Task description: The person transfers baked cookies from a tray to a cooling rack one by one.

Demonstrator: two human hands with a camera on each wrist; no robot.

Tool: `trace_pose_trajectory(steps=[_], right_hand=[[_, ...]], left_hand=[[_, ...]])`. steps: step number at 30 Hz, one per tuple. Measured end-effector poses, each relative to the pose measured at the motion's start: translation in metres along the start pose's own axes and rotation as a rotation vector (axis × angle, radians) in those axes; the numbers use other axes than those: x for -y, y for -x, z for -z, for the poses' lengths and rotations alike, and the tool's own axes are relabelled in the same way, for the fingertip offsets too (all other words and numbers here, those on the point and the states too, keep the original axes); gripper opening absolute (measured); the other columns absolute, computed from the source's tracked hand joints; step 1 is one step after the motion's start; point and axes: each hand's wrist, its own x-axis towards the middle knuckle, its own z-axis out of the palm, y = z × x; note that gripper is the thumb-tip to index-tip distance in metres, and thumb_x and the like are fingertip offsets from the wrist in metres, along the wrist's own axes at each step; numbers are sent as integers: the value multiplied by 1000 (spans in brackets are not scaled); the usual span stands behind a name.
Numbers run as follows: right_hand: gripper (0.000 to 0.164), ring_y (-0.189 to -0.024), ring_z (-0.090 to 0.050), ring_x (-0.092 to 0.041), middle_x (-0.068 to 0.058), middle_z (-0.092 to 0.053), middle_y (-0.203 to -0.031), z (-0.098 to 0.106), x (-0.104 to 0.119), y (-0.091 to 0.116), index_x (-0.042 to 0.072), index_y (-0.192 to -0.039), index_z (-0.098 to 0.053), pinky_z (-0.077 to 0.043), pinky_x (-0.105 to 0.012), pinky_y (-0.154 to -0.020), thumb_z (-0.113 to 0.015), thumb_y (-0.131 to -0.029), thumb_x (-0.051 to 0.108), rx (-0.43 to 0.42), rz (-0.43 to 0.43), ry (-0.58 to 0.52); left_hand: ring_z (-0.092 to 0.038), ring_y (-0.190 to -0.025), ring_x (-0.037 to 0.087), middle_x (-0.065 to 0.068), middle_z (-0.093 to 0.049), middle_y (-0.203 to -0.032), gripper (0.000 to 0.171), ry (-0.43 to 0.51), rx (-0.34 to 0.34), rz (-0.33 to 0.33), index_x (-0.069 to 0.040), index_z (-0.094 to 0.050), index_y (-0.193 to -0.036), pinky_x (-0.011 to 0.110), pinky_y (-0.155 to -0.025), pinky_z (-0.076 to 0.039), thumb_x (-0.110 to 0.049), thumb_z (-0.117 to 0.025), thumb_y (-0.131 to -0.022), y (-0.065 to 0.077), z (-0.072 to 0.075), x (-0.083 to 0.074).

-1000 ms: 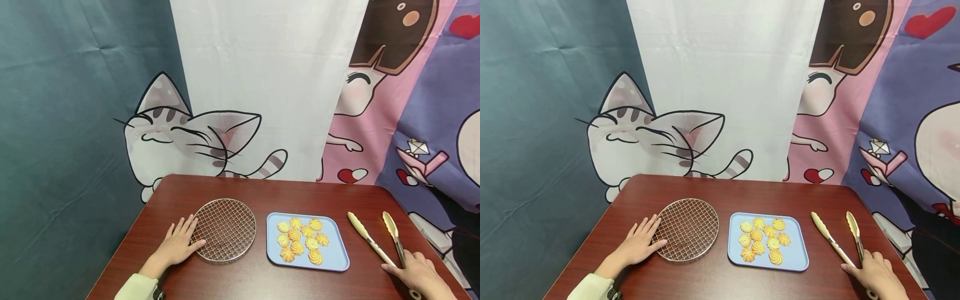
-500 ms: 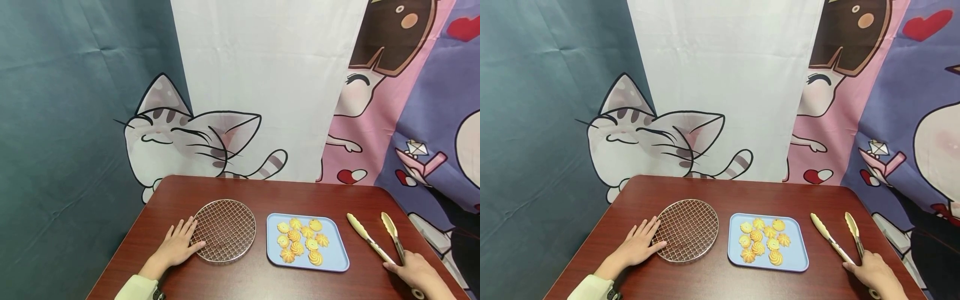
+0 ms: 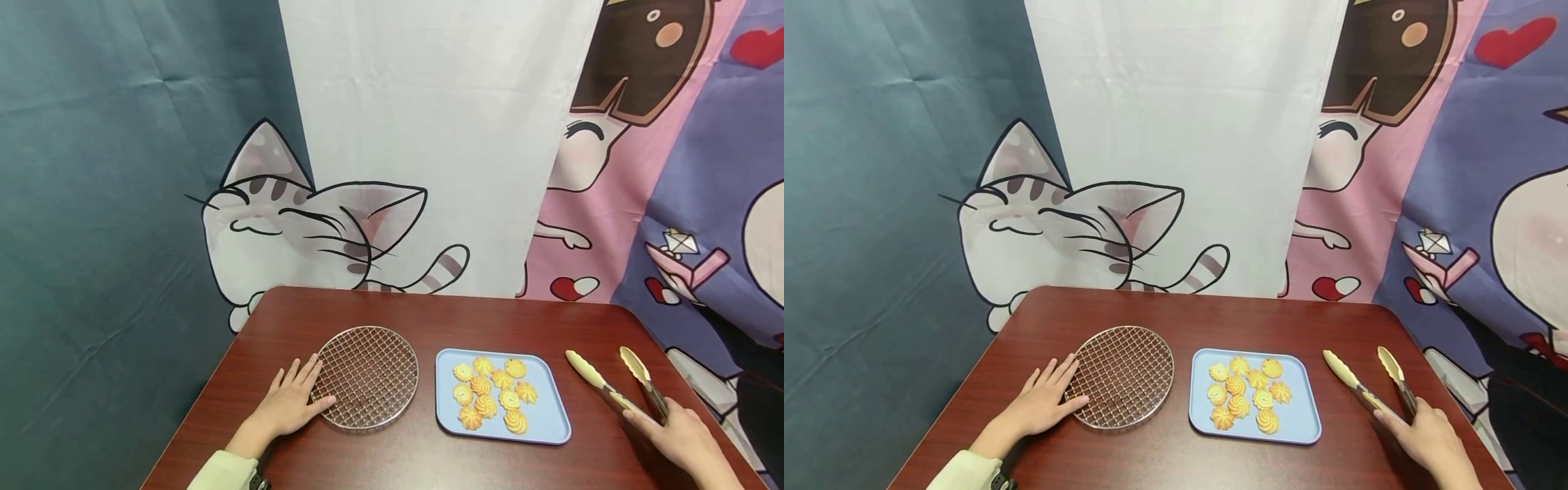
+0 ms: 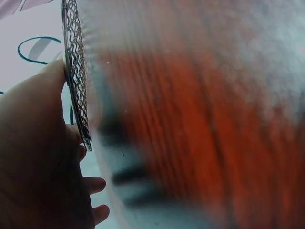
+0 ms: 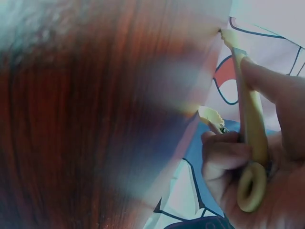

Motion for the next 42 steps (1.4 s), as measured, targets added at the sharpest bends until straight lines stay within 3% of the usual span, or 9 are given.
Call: trace_pose_trajectory(steps=[4,9,14,18,22,30,36,42], right_hand=[[104,-90,-58,-58,-42,-55,-93,0,3,1,-28,-116,-42,-49,-65,-73,-60,-88,71,-16,-67,-1],[100,-91,-55,-61,-41,-53,-93,2,6,6,-25,-116,-44,-47,-67,-73,-60,-89,70,-86,-65,30],[102,-100,-50,-64,-47,-48,-104,5,10,12,-24,-125,-42,-43,-74,-82,-58,-89,70,-126,-63,71],[100,-103,-49,-66,-49,-47,-109,7,13,18,-23,-129,-42,-43,-76,-84,-59,-90,68,-177,-33,80],[94,-100,-51,-67,-48,-49,-110,9,14,24,-19,-131,-47,-45,-73,-77,-63,-90,64,-243,27,73],[93,-96,-56,-63,-44,-55,-109,14,20,33,-13,-137,-49,-47,-70,-70,-63,-89,66,-208,56,75],[85,-84,-63,-50,-32,-63,-98,14,28,40,-9,-133,-55,-49,-64,-64,-70,-87,61,-261,125,56],[81,-88,-63,-51,-32,-63,-103,8,33,47,-7,-129,-61,-49,-64,-66,-78,-82,57,-338,182,40]], left_hand=[[-26,-149,48,14,-30,-165,87,7,4,-7,-6,-38,-156,70,-115,-21,-65,-56,-94,-1,0,1],[-25,-149,48,12,-29,-165,87,19,14,-6,-7,-37,-157,70,-115,-21,-64,-56,-94,-3,-1,2],[-24,-150,47,10,-27,-166,88,27,43,-2,-8,-36,-158,70,-116,-20,-66,-55,-94,-3,-1,3],[-24,-150,48,11,-28,-166,90,49,60,-3,-8,-36,-158,71,-115,-21,-66,-56,-93,-3,1,3],[-24,-149,49,12,-29,-165,90,65,72,-7,-7,-36,-158,71,-114,-22,-65,-57,-93,-4,4,3],[-23,-150,48,12,-27,-166,89,87,87,-4,-8,-35,-158,70,-115,-21,-64,-58,-94,-4,5,2],[-21,-151,46,13,-26,-166,90,74,89,-7,-7,-34,-158,70,-116,-20,-66,-57,-94,-6,4,2],[-22,-150,47,13,-29,-165,91,61,88,-15,-6,-35,-158,70,-115,-21,-66,-57,-93,-6,4,1]])
